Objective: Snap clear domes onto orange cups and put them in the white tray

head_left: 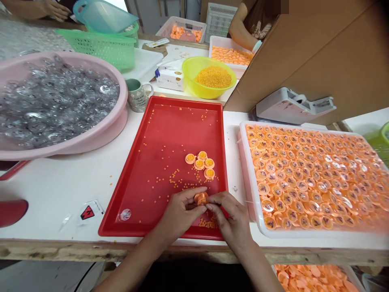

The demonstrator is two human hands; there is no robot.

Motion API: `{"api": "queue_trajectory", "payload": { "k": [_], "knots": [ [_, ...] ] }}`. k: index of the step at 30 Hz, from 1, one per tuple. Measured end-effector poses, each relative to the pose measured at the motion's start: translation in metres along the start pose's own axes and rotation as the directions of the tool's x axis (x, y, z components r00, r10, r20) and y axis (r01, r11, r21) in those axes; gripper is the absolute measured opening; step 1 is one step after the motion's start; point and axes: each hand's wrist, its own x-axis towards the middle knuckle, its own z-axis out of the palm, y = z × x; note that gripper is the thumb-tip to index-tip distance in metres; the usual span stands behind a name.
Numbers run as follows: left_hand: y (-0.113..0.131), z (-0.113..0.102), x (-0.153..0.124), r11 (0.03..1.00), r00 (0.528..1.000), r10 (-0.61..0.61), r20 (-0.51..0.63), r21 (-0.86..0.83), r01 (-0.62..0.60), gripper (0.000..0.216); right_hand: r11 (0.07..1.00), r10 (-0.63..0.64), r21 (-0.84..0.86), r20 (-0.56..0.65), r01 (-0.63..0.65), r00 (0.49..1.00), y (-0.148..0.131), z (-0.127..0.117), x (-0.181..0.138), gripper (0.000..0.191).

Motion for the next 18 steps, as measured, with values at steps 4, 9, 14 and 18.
{"api": "queue_trajectory", "payload": {
  "k": [4,9,14,18],
  "knots": [
    [-0.001,-0.001,-0.002,0.992,0.993,0.115,0.008,0.051,-0.116,0.043,0.999,-0.051,0.006,0.001,0.051,0.999,-0.003,-0.004,-0.003,0.024],
    [-0.005,0.001,0.001,0.983,0.989,0.146,-0.003,0.108,-0.145,0.045,0.998,-0.059,0.013,-0.032,0.06,0.998,-0.003,-0.003,0.0,0.023],
    [-0.009,0.0,0.002,0.976,0.988,0.155,-0.001,0.157,-0.153,0.043,0.998,0.036,0.045,-0.073,-0.033,0.997,-0.004,0.001,0.003,0.016],
    [-0.016,-0.003,0.0,0.928,0.958,0.288,0.004,0.245,-0.28,0.036,0.991,0.125,0.065,-0.065,-0.121,0.99,-0.004,0.003,0.002,0.011]
  ]
}}
